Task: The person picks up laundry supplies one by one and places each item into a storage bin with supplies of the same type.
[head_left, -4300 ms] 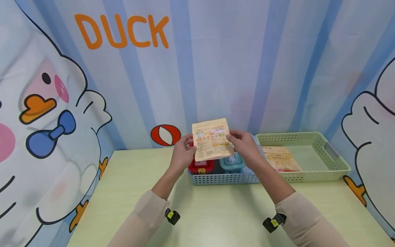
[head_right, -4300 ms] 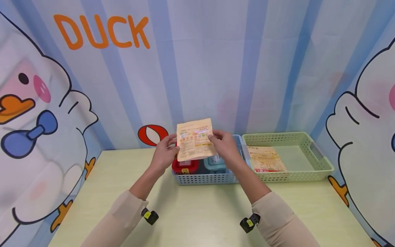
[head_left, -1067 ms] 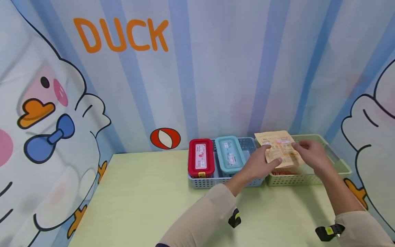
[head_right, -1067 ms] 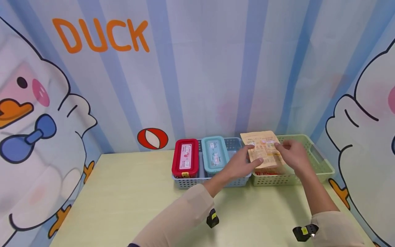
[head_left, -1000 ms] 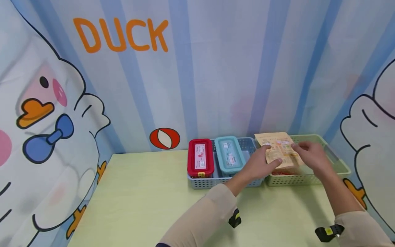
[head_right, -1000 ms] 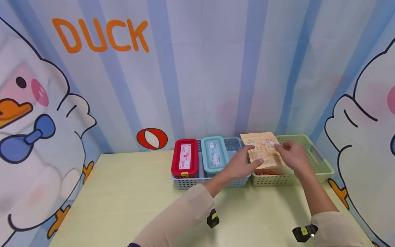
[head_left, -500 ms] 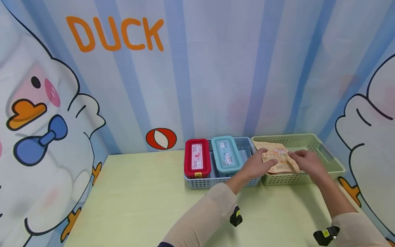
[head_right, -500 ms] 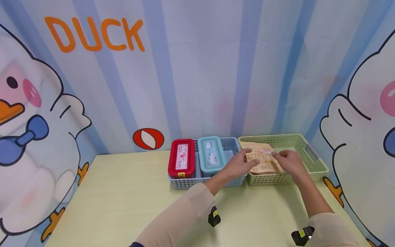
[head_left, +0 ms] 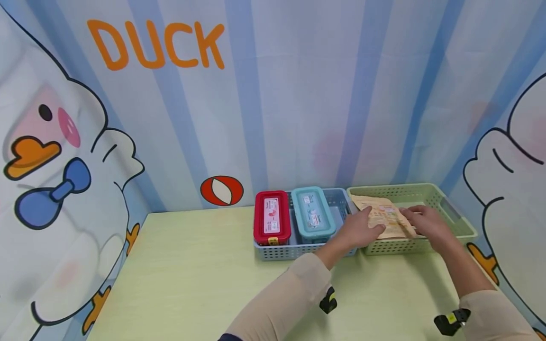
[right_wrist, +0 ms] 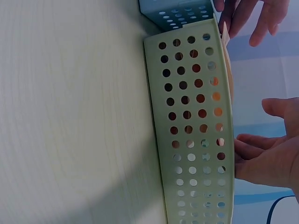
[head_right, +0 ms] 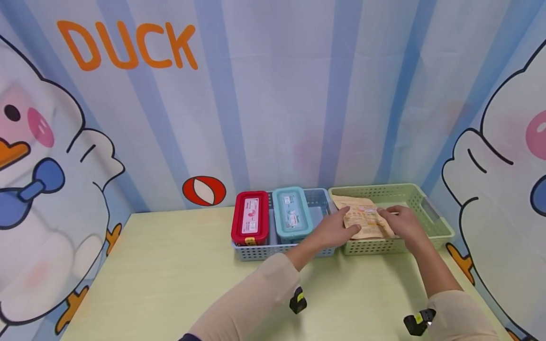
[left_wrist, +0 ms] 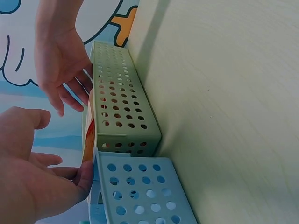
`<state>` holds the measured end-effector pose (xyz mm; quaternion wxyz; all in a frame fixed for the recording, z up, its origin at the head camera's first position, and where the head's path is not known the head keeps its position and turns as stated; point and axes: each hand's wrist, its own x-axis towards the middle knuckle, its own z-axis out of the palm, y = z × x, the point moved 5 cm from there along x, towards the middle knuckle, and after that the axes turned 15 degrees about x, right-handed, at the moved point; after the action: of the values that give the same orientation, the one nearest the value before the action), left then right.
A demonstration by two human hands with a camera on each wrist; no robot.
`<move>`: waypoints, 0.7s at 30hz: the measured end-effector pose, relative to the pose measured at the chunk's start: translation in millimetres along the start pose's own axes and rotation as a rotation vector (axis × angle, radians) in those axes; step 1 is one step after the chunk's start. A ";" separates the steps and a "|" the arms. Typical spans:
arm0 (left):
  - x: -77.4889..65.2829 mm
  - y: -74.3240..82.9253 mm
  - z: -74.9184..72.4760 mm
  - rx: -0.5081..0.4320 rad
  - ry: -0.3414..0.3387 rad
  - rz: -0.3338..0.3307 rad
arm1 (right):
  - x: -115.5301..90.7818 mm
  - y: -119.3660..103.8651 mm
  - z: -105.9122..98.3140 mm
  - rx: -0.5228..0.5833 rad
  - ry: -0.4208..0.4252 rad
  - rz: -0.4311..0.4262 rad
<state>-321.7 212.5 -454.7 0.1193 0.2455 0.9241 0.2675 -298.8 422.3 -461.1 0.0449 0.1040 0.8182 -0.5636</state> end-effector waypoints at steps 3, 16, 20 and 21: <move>0.1 0.8 -0.3 0.011 -0.008 -0.002 | 0.0 0.0 -1.5 -0.037 0.003 0.019; -7.0 0.0 -2.5 -0.153 -0.035 -0.030 | -0.9 1.5 0.6 -0.123 -0.009 0.034; -7.8 -1.0 -3.4 -0.160 -0.030 -0.028 | -1.6 -1.3 2.6 -0.153 -0.001 0.013; -7.8 -1.6 -3.8 -0.166 -0.032 -0.027 | -1.6 -2.2 3.2 -0.160 0.000 0.009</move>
<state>-317.0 205.6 -451.8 0.1575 0.2266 0.8998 0.3378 -297.9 418.3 -459.9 0.0557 0.1035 0.8601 -0.4964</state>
